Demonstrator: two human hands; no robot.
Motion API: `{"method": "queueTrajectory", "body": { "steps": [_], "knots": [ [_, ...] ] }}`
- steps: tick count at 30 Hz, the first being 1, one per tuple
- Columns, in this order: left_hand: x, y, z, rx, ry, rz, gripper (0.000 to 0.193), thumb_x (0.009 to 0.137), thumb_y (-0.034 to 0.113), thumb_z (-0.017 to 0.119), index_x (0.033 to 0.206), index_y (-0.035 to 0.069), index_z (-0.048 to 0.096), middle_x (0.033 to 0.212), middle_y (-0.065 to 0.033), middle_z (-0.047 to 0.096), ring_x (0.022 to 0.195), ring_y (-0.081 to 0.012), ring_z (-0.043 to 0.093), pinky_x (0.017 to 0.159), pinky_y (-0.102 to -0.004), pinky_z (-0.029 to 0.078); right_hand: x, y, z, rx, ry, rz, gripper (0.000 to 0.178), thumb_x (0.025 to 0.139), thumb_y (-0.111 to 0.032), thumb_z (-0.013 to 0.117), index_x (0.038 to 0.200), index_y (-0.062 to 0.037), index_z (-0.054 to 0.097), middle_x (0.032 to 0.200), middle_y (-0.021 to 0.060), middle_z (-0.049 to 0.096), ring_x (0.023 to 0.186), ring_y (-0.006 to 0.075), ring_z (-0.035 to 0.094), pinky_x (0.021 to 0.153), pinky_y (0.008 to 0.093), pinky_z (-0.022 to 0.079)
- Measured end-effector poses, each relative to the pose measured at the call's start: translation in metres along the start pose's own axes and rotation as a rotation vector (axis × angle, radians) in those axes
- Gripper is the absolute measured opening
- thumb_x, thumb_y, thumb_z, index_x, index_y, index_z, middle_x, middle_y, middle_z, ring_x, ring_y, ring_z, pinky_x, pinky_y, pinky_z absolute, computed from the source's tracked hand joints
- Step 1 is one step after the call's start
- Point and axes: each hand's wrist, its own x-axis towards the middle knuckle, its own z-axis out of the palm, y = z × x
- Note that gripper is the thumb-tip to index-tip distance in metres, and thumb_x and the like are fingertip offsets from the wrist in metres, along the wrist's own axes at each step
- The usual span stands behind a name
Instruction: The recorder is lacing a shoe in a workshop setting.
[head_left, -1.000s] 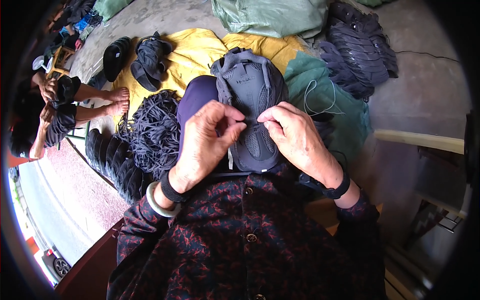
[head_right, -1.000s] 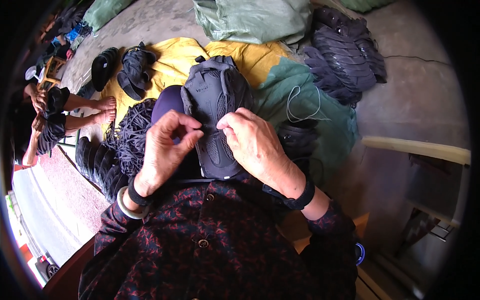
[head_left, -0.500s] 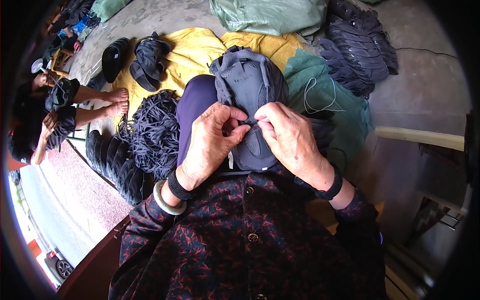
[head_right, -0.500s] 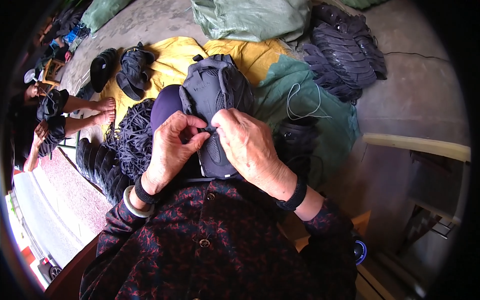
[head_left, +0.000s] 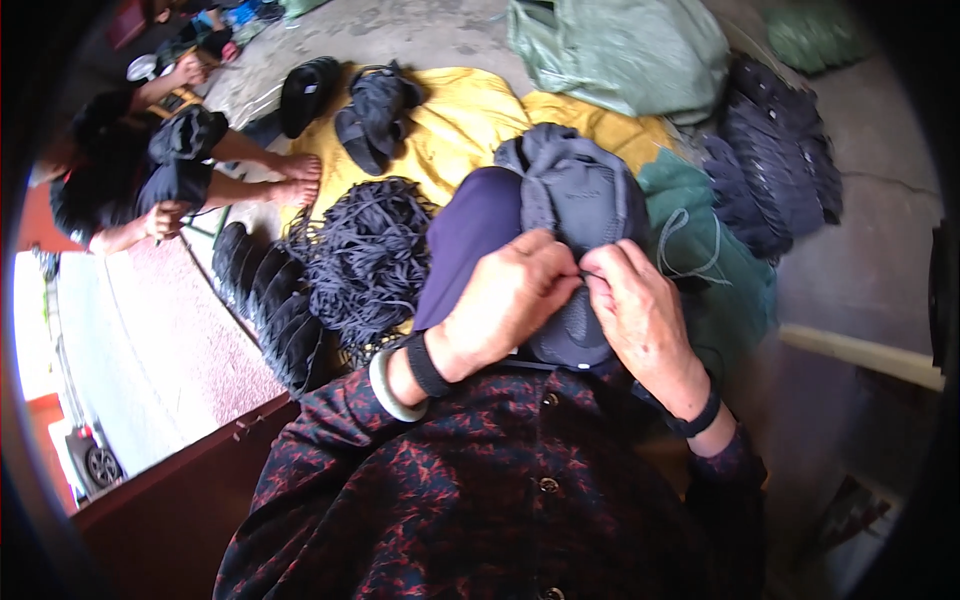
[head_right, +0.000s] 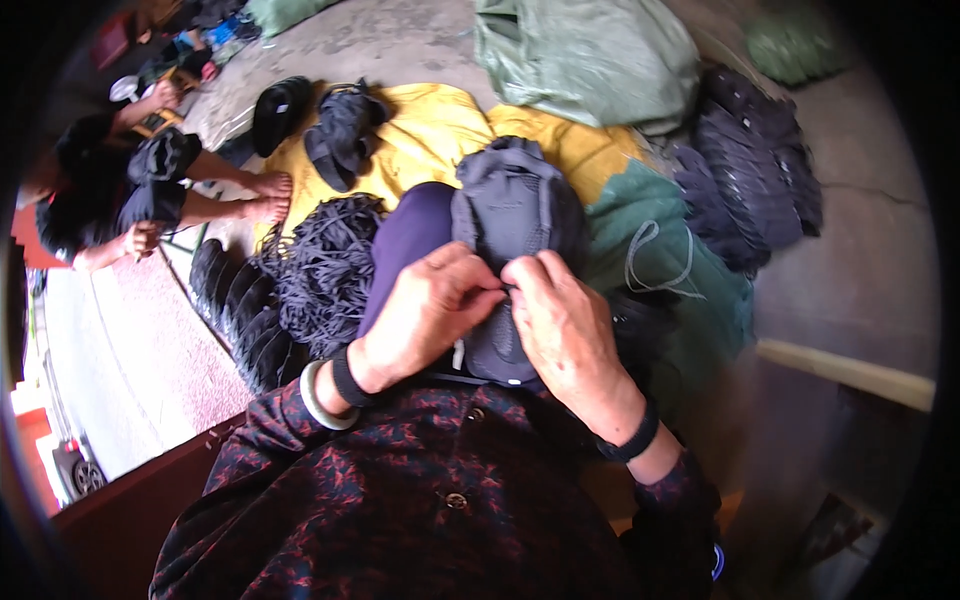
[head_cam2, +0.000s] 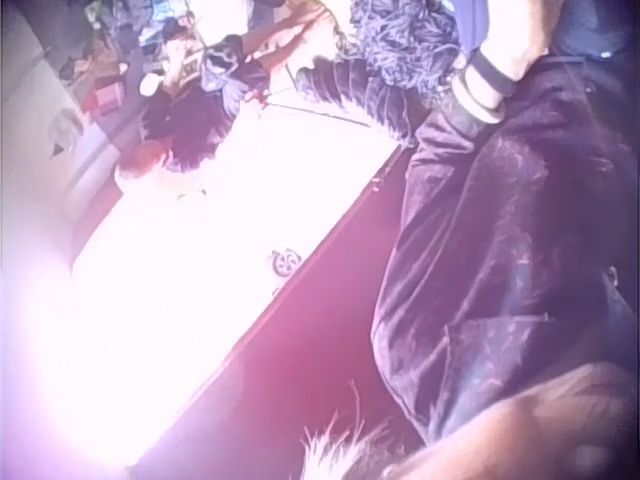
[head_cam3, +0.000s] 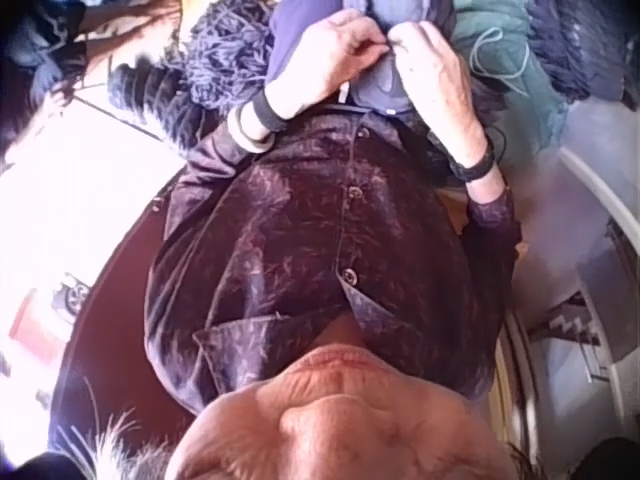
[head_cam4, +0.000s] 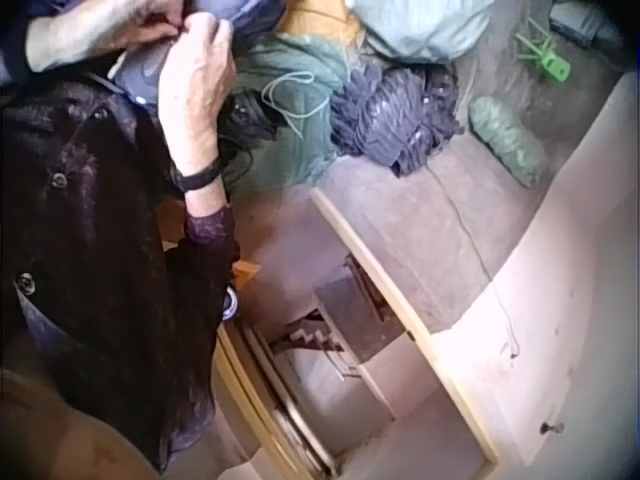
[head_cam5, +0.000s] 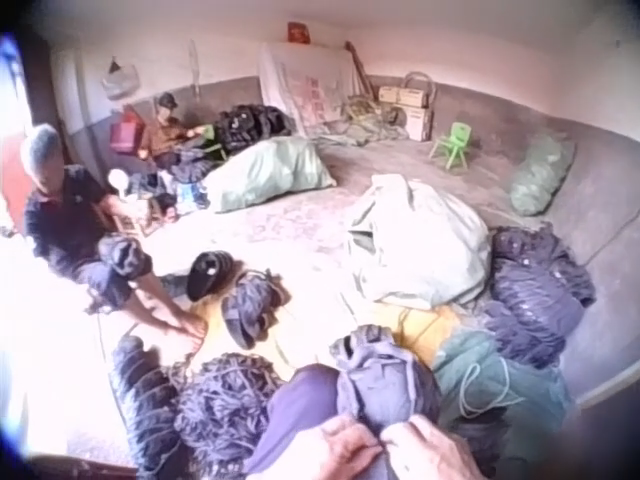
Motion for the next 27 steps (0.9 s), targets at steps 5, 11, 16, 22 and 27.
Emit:
{"method": "queueTrajectory", "body": {
  "steps": [5,11,16,22,27],
  "knots": [
    [0.003,0.004,0.000,0.248,-0.016,0.146,0.013,0.085,0.010,0.074,0.092,0.006,0.063,0.088,-0.0097,0.060,0.081,-0.0313,0.066,0.071,-0.0406,0.056,-0.001,-0.001,-0.001,-0.110,0.028,0.005,0.022,0.089,-0.002,0.070,0.107,-0.0071,0.059,0.102,0.0137,0.061,0.087,0.0407,0.066,0.072,0.0493,0.054],
    [0.006,0.007,-0.008,0.274,-0.059,0.158,0.017,0.082,0.012,0.075,0.092,0.008,0.062,0.087,-0.0096,0.060,0.080,-0.0313,0.066,0.069,-0.0413,0.055,-0.002,-0.001,-0.008,-0.092,0.009,0.050,0.021,0.090,-0.003,0.070,0.107,-0.0073,0.058,0.101,0.0132,0.062,0.087,0.0392,0.067,0.071,0.0482,0.054],
    [-0.025,-0.033,-0.056,0.412,-0.014,-0.081,0.020,0.076,0.004,0.078,0.089,0.008,0.064,0.079,-0.0086,0.064,0.071,-0.0268,0.068,0.064,-0.0373,0.055,0.003,0.013,-0.011,0.096,0.001,0.058,0.019,0.090,-0.006,0.073,0.100,-0.0052,0.057,0.094,0.0128,0.062,0.083,0.0358,0.067,0.070,0.0444,0.054],
    [-0.126,-0.179,-0.218,0.827,0.172,-0.683,0.016,0.083,0.020,0.072,0.083,0.004,0.069,0.077,-0.0172,0.071,0.068,-0.0299,0.068,0.068,-0.0410,0.055,0.002,0.025,-0.012,0.167,-0.038,0.107,0.020,0.089,-0.007,0.075,0.097,-0.0045,0.057,0.090,0.0112,0.062,0.082,0.0310,0.067,0.073,0.0412,0.055],
    [-0.413,-0.293,-0.486,0.594,0.715,-1.097,0.037,0.089,0.020,0.077,0.075,0.010,0.045,0.055,-0.0006,0.044,0.046,-0.0104,0.038,0.038,-0.0332,0.031,0.006,0.043,-0.030,0.414,-0.196,0.151,0.018,0.091,-0.010,0.074,0.096,-0.0025,0.058,0.086,0.0107,0.065,0.081,0.0226,0.068,0.075,0.0364,0.054]
  ]
}}
